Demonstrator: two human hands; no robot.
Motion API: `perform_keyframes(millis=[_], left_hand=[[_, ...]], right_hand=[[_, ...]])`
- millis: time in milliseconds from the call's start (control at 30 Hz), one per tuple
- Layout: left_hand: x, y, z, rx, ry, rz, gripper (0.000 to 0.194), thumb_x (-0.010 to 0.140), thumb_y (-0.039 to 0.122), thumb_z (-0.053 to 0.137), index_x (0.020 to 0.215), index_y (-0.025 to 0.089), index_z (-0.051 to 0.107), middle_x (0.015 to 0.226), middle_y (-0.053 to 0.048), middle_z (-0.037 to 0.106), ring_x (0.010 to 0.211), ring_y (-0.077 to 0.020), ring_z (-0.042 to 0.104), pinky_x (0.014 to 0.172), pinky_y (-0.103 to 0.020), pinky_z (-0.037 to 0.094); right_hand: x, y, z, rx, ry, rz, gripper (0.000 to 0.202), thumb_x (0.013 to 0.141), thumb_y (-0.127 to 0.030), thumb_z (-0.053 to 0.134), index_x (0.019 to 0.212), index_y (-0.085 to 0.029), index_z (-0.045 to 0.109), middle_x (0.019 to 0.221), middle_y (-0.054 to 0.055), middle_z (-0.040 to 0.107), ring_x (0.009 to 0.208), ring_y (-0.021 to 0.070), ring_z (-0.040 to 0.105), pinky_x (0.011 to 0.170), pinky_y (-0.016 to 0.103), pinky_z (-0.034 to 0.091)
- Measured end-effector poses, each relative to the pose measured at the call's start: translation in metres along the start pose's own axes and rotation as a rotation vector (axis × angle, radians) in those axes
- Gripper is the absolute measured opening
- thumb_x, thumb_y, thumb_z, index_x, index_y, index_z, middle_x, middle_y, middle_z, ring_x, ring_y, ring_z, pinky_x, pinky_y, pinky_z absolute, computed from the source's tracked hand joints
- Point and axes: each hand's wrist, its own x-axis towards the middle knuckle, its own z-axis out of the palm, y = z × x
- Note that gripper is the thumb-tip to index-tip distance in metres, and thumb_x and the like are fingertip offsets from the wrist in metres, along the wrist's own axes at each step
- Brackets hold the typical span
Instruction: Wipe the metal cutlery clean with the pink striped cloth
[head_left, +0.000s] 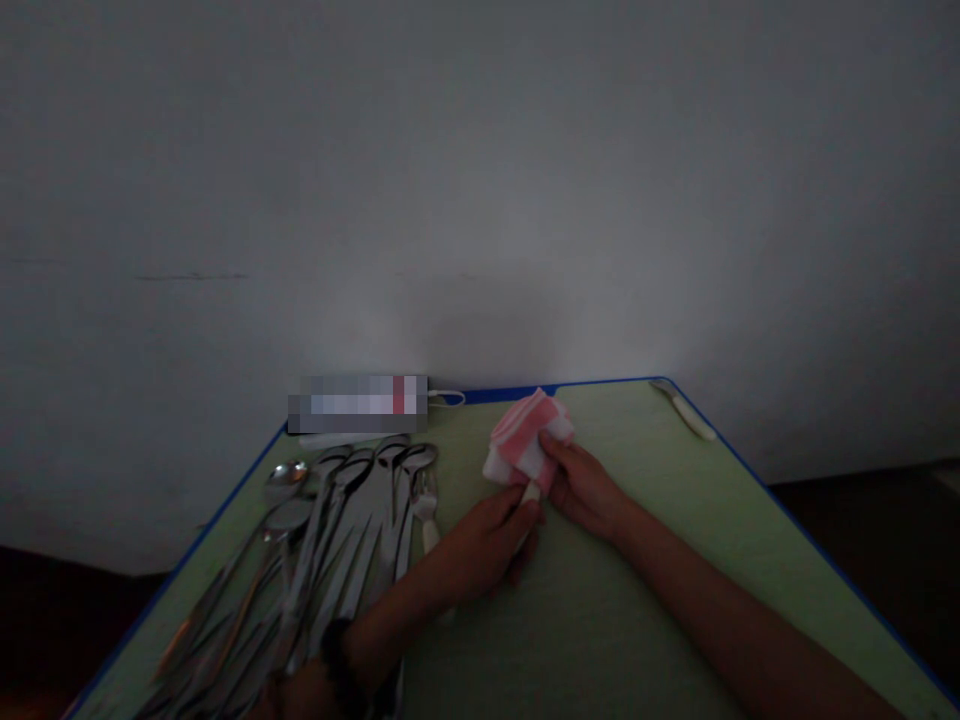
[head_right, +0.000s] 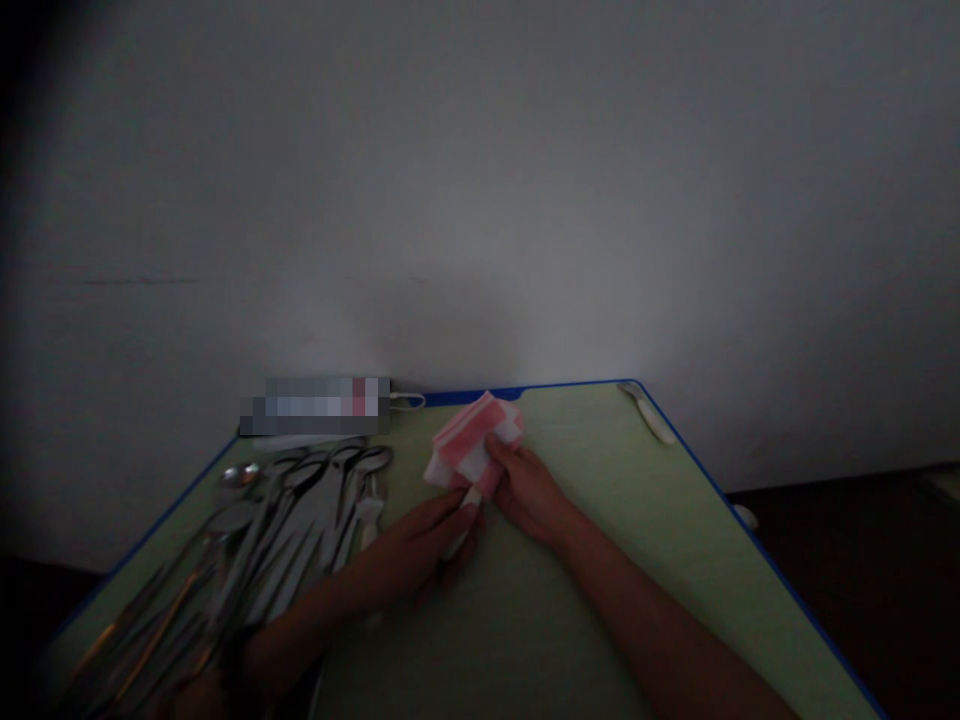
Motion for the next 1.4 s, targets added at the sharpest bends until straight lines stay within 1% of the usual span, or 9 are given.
perform_keyframes(millis=[133,233,333,633,900,1000,1133,1267,1400], left_hand=[[0.0008,-0.0016,0.0006,-0.021,0.008,0.016,0.032,0.088,0.046,0.029,0.080,0.018,0.044,0.056,0.006,0.047,0.039,-0.0074,0.042,0.032,-0.017,0.032],[0.0012,-0.0030,0.0010,-0.009,0.000,0.020,0.032,0.088,0.046,0.029,0.082,0.019,0.044,0.054,0.006,0.046,0.037,-0.0070,0.040,0.032,-0.016,0.031],[0.0006,-0.0031,0.0011,0.002,0.015,0.030,0.032,0.088,0.046,0.030,0.082,0.018,0.044,0.058,0.005,0.048,0.040,-0.0069,0.041,0.033,-0.016,0.032],[0.0008,-0.0031,0.0015,-0.019,0.011,0.027,0.031,0.088,0.045,0.032,0.081,0.018,0.044,0.060,0.005,0.047,0.041,-0.0071,0.043,0.032,-0.016,0.033],[0.0007,-0.0030,0.0019,-0.025,0.000,0.028,0.033,0.088,0.047,0.029,0.078,0.018,0.043,0.058,0.005,0.046,0.040,-0.0070,0.043,0.032,-0.015,0.032],[-0.0003,0.0001,0.0015,-0.018,-0.001,0.024,0.032,0.088,0.046,0.029,0.079,0.018,0.042,0.058,0.005,0.047,0.040,-0.0073,0.043,0.032,-0.016,0.032],[-0.0008,0.0028,0.0009,-0.005,0.001,0.015,0.031,0.089,0.044,0.029,0.078,0.018,0.042,0.057,0.005,0.046,0.040,-0.0066,0.042,0.034,-0.015,0.034],[-0.0005,0.0017,0.0005,-0.021,-0.014,0.012,0.031,0.089,0.045,0.029,0.082,0.018,0.042,0.055,0.006,0.045,0.039,-0.0070,0.041,0.032,-0.015,0.032],[0.0003,-0.0014,0.0005,-0.041,-0.017,0.002,0.031,0.088,0.047,0.029,0.085,0.018,0.043,0.056,0.006,0.045,0.039,-0.0069,0.041,0.032,-0.016,0.032]], right_hand=[[0.0009,0.0009,-0.0020,-0.010,-0.008,0.014,0.024,0.074,-0.029,0.063,0.091,-0.013,0.060,0.083,0.005,0.068,0.079,0.0161,0.062,0.076,0.030,0.048],[0.0010,0.0004,-0.0021,0.000,0.007,0.008,0.022,0.074,-0.025,0.063,0.092,-0.012,0.059,0.083,0.004,0.068,0.075,0.0151,0.062,0.074,0.030,0.048],[0.0004,-0.0005,-0.0010,0.002,0.017,0.005,0.019,0.074,-0.021,0.062,0.090,-0.011,0.059,0.081,0.004,0.068,0.072,0.0143,0.061,0.074,0.029,0.049],[0.0010,0.0005,-0.0027,0.015,-0.013,0.003,0.018,0.075,-0.019,0.061,0.091,-0.012,0.059,0.085,0.004,0.068,0.075,0.0136,0.062,0.078,0.029,0.048],[0.0009,-0.0004,-0.0021,0.013,-0.012,0.010,0.017,0.075,-0.017,0.059,0.091,-0.012,0.060,0.083,0.004,0.068,0.074,0.0137,0.062,0.076,0.028,0.049],[0.0008,-0.0016,-0.0008,0.059,-0.002,0.012,0.017,0.078,-0.022,0.057,0.093,-0.013,0.060,0.085,0.003,0.069,0.077,0.0136,0.062,0.078,0.027,0.049],[0.0011,-0.0040,-0.0003,0.121,-0.009,0.043,0.025,0.083,-0.032,0.051,0.099,-0.014,0.058,0.089,0.004,0.069,0.084,0.0147,0.063,0.083,0.029,0.047],[0.0014,-0.0045,-0.0014,0.106,-0.021,0.048,0.027,0.084,-0.034,0.048,0.102,-0.014,0.057,0.089,0.004,0.069,0.080,0.0155,0.064,0.081,0.030,0.048],[0.0007,-0.0051,-0.0016,0.108,-0.029,0.040,0.028,0.084,-0.034,0.049,0.103,-0.016,0.057,0.090,0.004,0.069,0.083,0.0161,0.063,0.082,0.031,0.047]])
